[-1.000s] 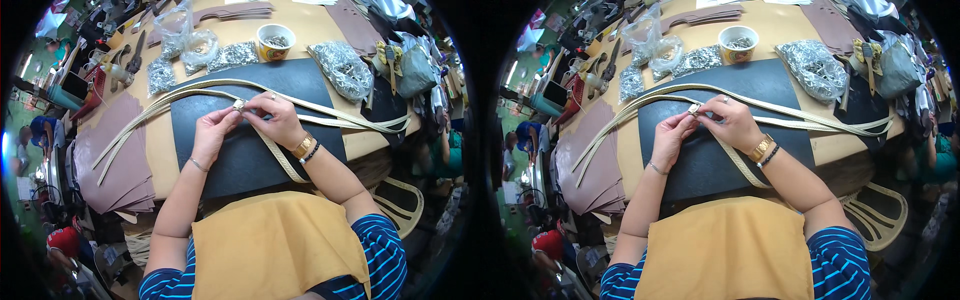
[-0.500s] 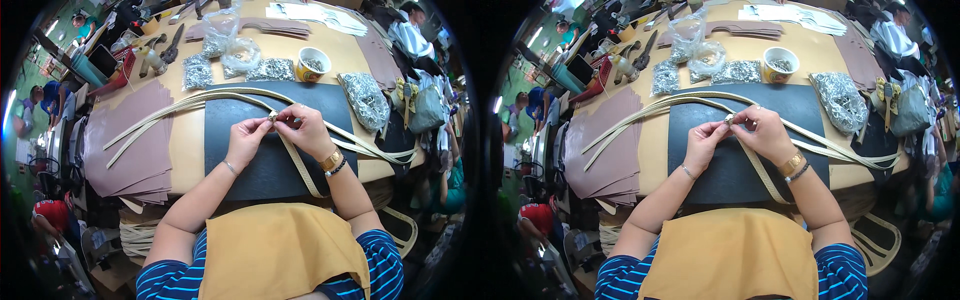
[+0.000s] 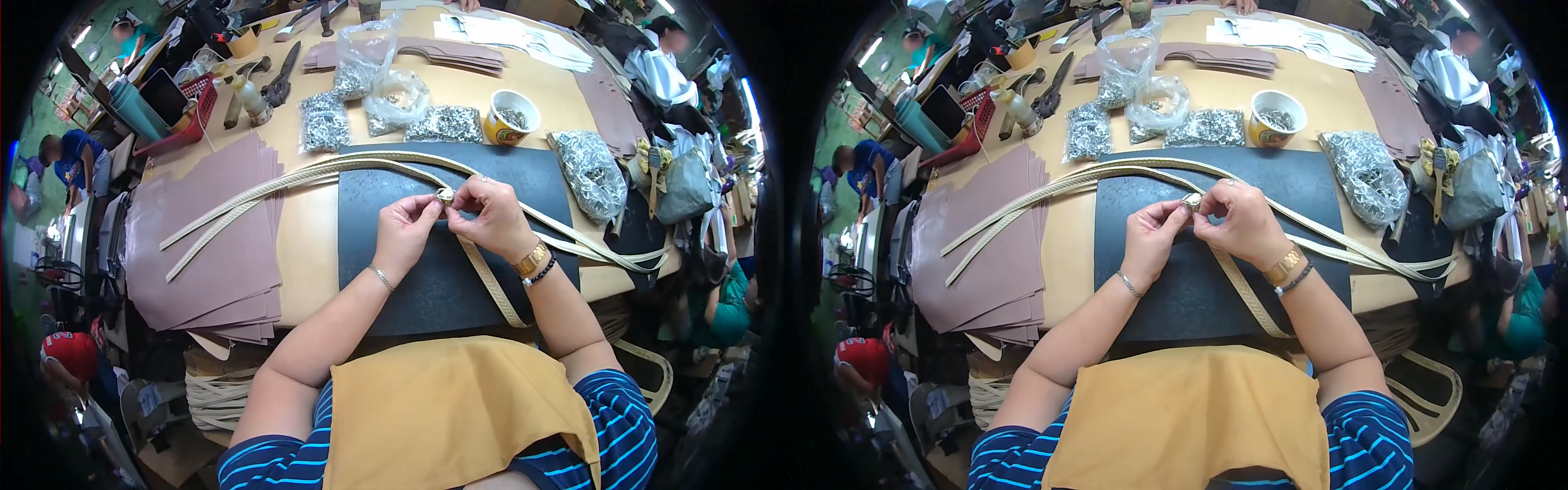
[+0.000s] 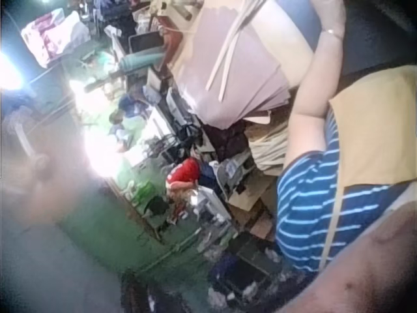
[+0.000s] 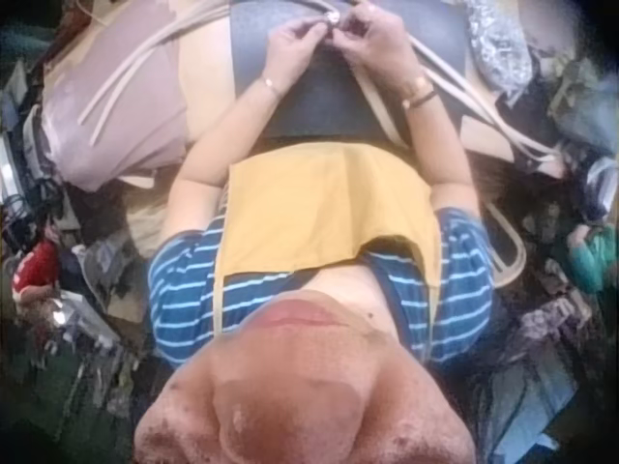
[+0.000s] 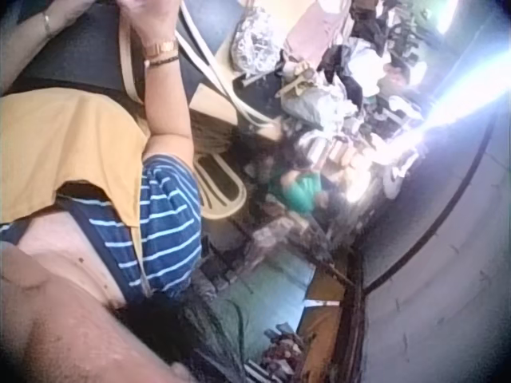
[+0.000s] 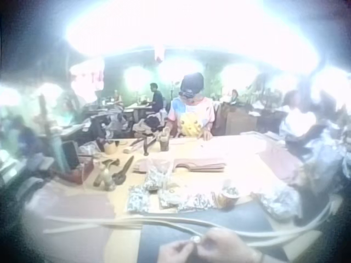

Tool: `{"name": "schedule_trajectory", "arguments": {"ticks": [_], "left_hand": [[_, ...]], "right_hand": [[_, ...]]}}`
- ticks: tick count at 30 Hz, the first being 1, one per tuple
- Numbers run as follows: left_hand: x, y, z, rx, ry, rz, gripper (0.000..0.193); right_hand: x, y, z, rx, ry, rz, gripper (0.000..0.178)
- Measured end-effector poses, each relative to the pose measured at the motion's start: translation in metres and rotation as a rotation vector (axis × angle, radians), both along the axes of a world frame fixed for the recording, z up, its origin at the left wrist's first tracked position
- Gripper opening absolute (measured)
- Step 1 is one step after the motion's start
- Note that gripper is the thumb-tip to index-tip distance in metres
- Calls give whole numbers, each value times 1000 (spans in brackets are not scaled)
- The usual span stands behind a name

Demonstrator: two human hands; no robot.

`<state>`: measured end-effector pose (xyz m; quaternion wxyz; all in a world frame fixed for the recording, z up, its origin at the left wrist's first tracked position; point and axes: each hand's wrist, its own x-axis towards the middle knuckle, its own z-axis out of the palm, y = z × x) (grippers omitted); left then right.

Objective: The person assembles leather straps by attaching metal buckles to the ends of pre-cut, textured leather strips at a workshop table.

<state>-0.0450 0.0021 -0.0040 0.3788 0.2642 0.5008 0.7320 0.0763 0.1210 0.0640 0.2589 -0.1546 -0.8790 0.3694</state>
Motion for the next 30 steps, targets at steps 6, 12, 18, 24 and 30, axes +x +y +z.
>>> {"name": "schedule_trajectory", "arguments": {"ticks": [6,12,18,24,30], "left_hand": [[-7,1,8,34,-228,25,18],[-3,3,7,67,-173,-1,17],[-2,1,6,34,-52,-34,16],[-2,3,6,15,-43,-53,14],[-4,1,8,29,-64,-48,14]], "right_hand": [[-14,1,3,-287,211,-31,9],[-72,24,25,-307,276,27,27],[-178,33,27,30,153,302,17],[-246,41,8,215,179,369,18],[-223,51,13,-341,121,217,23]]}}
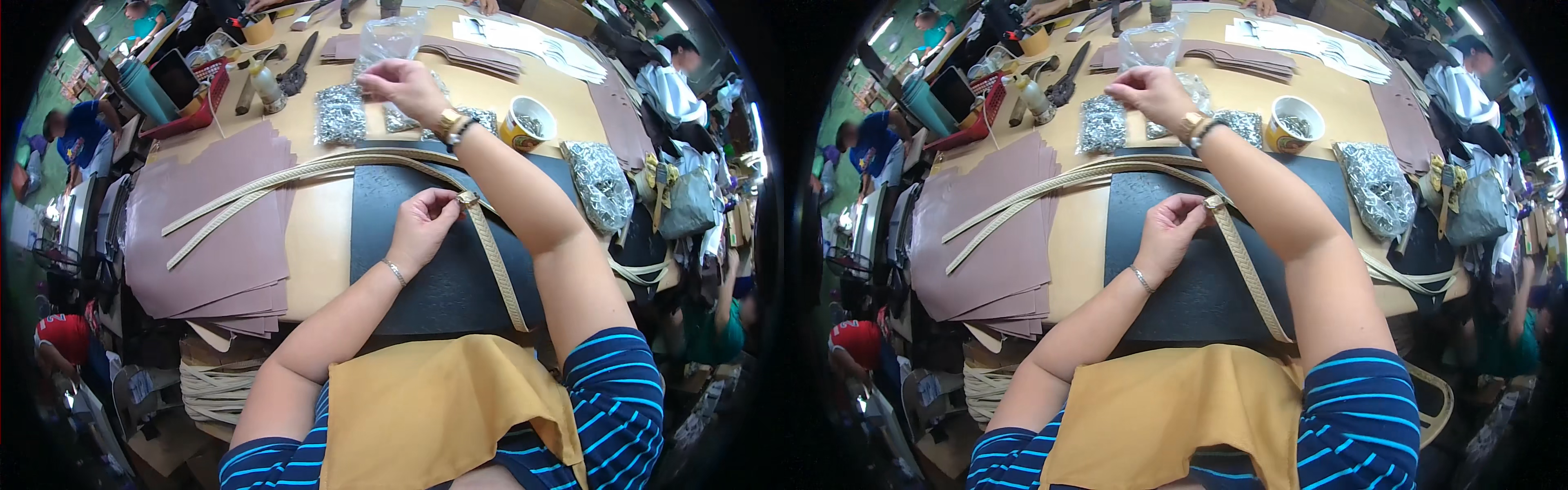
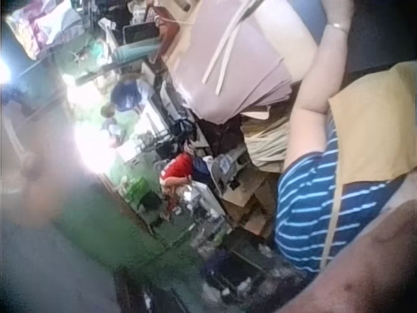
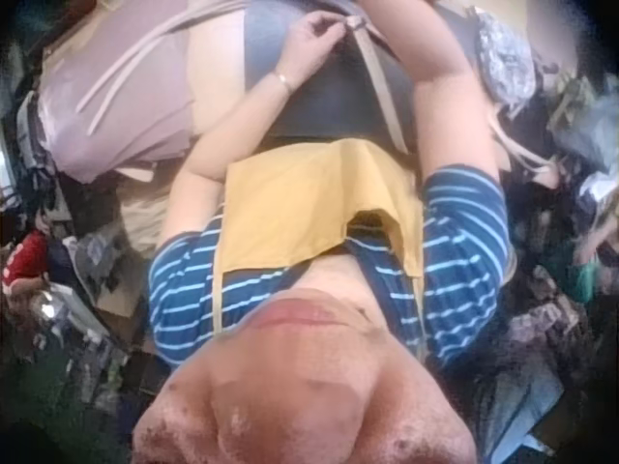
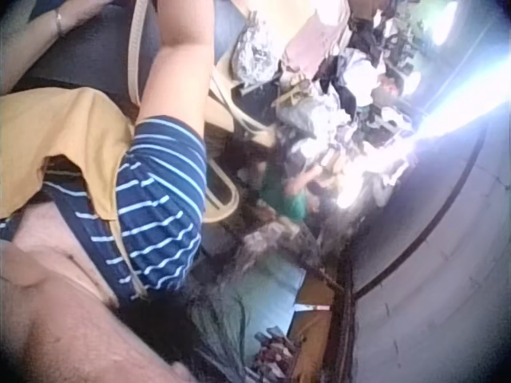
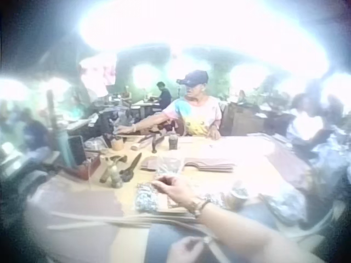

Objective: The person assembles leather straps by attaching metal buckles to the ends of pre-cut, textured leather strips at a workshop table.

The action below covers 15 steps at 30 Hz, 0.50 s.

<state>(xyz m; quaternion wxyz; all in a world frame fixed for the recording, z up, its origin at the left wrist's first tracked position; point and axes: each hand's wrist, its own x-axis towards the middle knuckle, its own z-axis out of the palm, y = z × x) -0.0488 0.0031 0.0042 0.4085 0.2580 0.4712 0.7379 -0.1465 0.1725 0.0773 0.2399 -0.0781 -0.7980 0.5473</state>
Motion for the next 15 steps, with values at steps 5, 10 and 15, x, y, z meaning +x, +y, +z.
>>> {"name": "schedule_trajectory", "arguments": {"ticks": [5,10,15], "left_hand": [[3,3,2,-30,-7,-27,13],[7,4,0,-22,35,-30,11],[7,1,1,-41,89,-58,11]], "right_hand": [[92,1,1,-894,-16,45,28],[135,2,-12,-1099,-9,71,26],[117,-1,-14,-978,-83,97,27]]}}
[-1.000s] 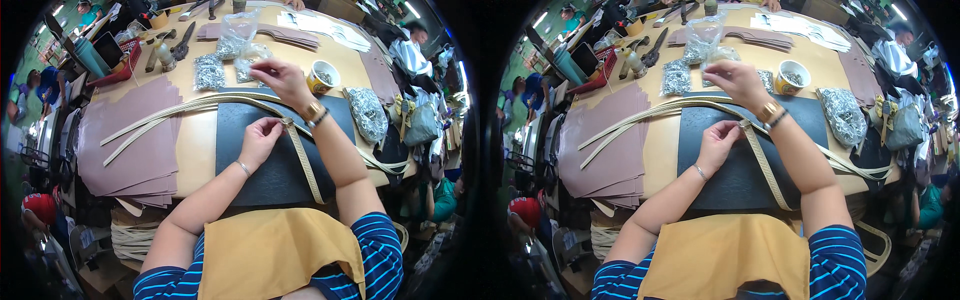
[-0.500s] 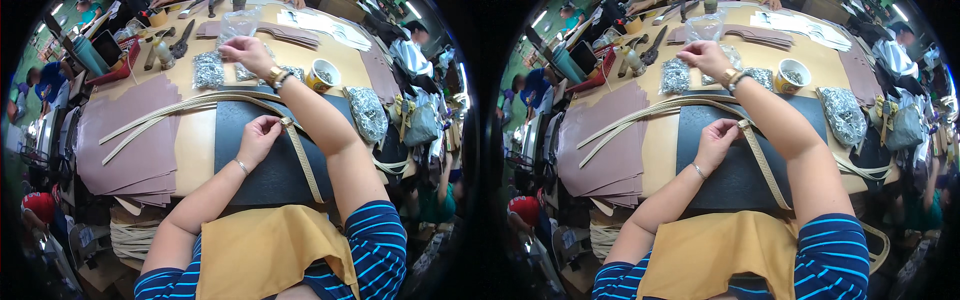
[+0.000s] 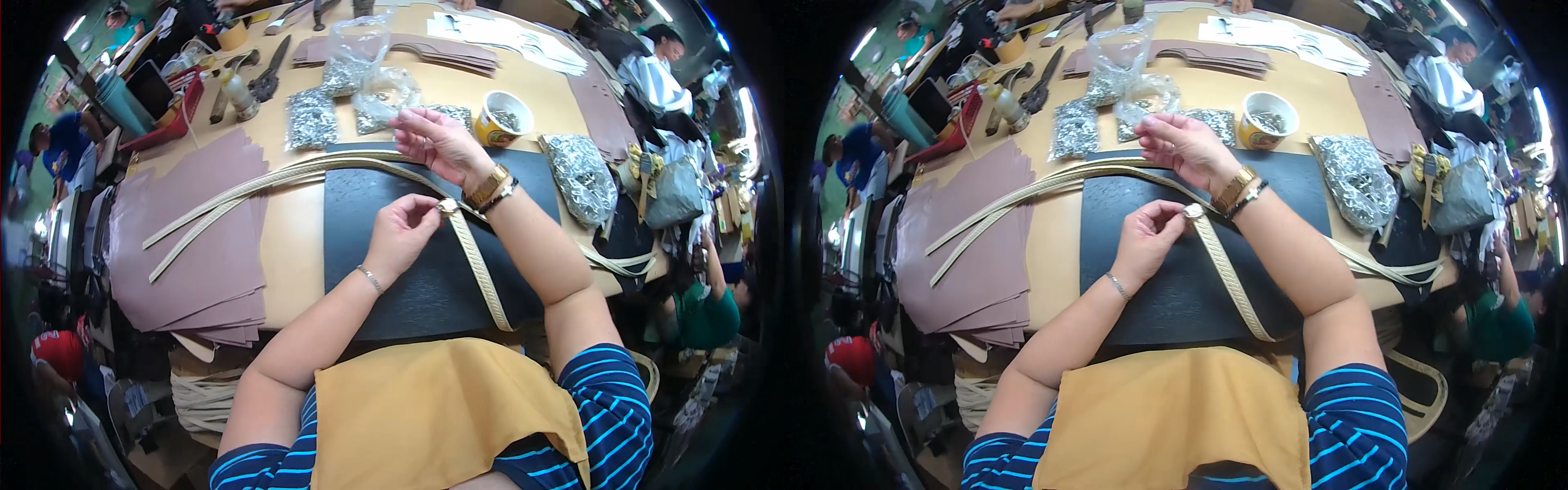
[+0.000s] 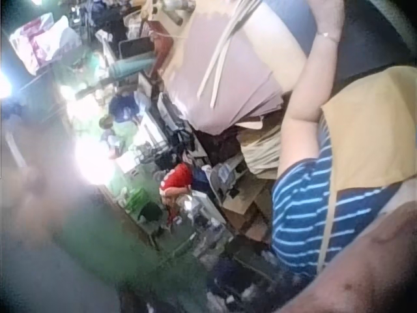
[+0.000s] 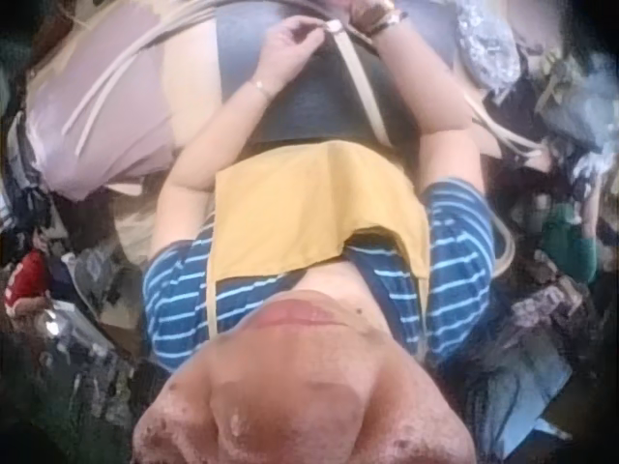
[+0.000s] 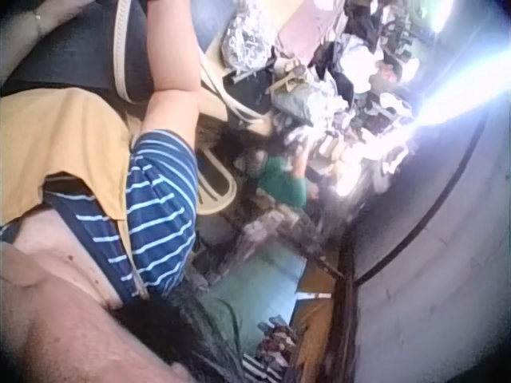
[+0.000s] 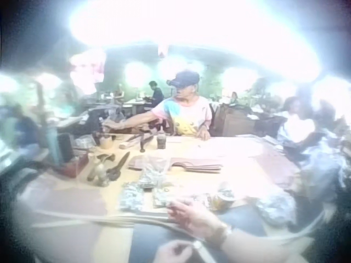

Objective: The person assembles leather straps by attaching metal buckles to the ends of pre-cut, textured leather strips at a workshop table.

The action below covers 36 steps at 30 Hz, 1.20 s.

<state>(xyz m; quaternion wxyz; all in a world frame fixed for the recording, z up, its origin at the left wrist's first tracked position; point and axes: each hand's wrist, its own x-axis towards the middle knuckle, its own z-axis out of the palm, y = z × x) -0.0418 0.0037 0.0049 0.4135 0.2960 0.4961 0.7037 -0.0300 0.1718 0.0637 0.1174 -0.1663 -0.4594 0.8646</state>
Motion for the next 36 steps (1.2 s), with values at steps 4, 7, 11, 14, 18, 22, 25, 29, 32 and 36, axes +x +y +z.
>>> {"name": "schedule_trajectory", "arguments": {"ticks": [4,7,11,14,18,22,25,29,32,36], "left_hand": [[0,-1,-3,-48,96,-34,13],[-3,-2,0,-53,82,-39,14],[-1,4,-3,-5,48,-9,14],[-13,-3,-9,76,-110,84,18],[-11,2,-1,46,-244,102,20],[-12,2,-3,61,-261,118,21],[-7,0,-5,29,-172,137,21],[-3,-3,2,49,-173,121,21],[-3,-2,1,22,-189,162,23],[-10,0,0,22,-255,180,22]], "right_hand": [[-65,2,4,643,-88,93,30],[-120,-2,7,1036,-87,58,32],[-129,13,3,1060,57,-70,33],[-86,1,24,870,105,22,32],[39,7,31,900,-56,-78,27],[104,-29,5,743,-62,-144,21],[113,-47,-7,684,-73,-130,25],[103,-45,-20,759,-86,-190,15],[101,-35,-13,805,-144,-64,11],[80,-6,27,1086,-144,143,21]]}}
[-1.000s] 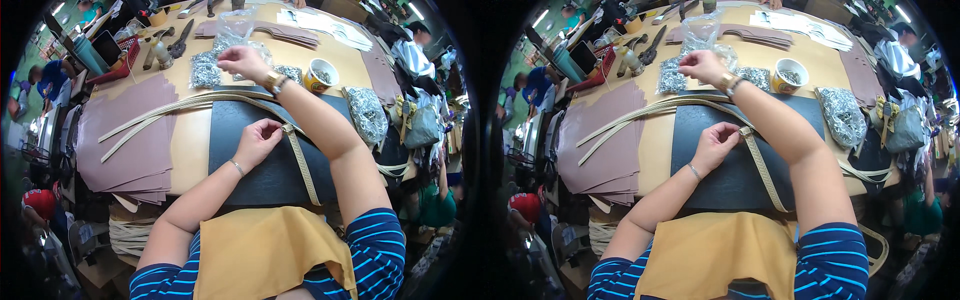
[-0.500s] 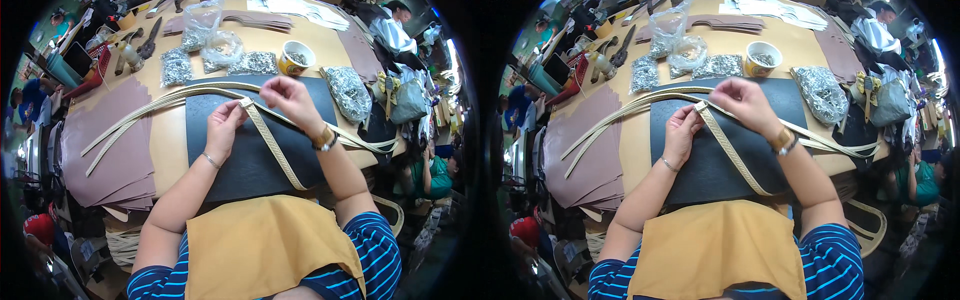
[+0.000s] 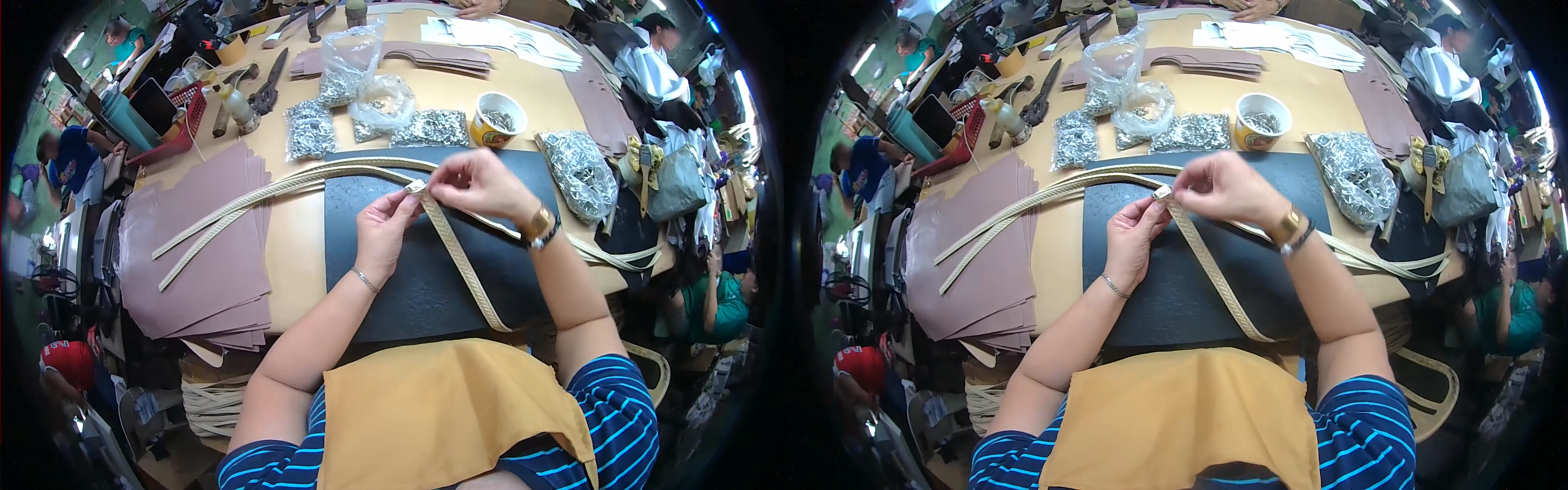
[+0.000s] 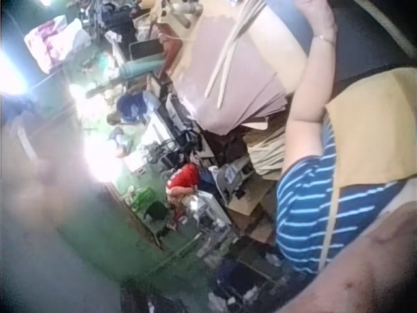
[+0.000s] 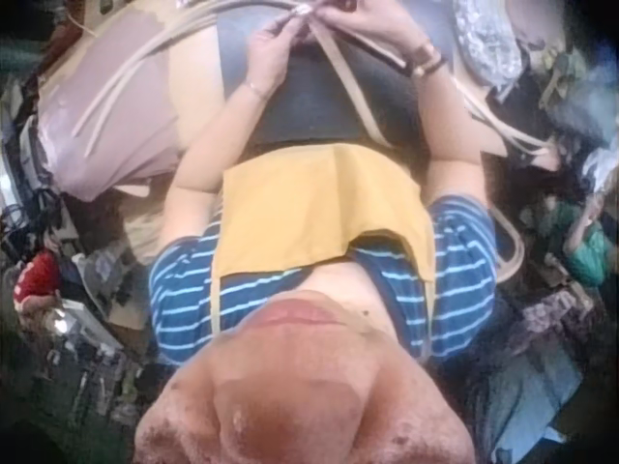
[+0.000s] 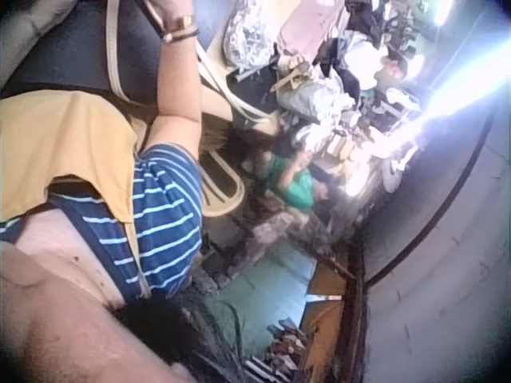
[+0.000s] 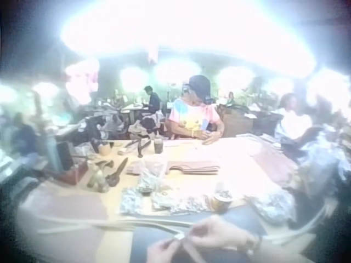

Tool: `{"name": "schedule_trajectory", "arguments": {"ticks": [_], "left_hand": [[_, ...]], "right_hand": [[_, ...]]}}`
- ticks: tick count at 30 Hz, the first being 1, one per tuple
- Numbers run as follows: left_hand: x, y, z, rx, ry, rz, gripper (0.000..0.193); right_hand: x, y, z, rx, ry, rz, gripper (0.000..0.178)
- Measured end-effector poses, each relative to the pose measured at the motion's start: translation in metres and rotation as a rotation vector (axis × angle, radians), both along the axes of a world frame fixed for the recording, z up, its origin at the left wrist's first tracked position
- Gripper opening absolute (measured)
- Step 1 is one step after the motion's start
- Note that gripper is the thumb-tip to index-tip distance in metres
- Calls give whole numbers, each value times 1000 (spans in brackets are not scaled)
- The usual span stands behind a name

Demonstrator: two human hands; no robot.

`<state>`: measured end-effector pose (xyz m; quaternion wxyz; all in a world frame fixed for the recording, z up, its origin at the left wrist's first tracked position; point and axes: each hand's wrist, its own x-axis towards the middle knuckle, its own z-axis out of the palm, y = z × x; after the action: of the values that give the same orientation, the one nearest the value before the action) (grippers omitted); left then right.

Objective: The person assembles leather straps by attaching metal buckles to the ends of pre-cut, textured leather strips at a workshop table.

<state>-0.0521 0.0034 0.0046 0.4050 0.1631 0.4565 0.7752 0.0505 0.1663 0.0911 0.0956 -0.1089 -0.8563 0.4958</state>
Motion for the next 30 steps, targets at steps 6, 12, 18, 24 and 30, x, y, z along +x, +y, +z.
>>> {"name": "schedule_trajectory", "arguments": {"ticks": [6,12,18,24,30], "left_hand": [[4,4,5,14,56,-11,21],[3,1,4,17,108,-31,21],[5,7,2,45,100,-88,21],[0,4,-2,53,120,-84,21],[4,6,-3,37,142,-108,21]], "right_hand": [[-97,45,6,590,-65,-306,79],[-158,53,-30,640,-418,-331,93],[-168,101,-43,741,-345,-372,60],[-175,85,27,760,-39,-440,40],[-244,96,15,768,37,-127,25]]}}
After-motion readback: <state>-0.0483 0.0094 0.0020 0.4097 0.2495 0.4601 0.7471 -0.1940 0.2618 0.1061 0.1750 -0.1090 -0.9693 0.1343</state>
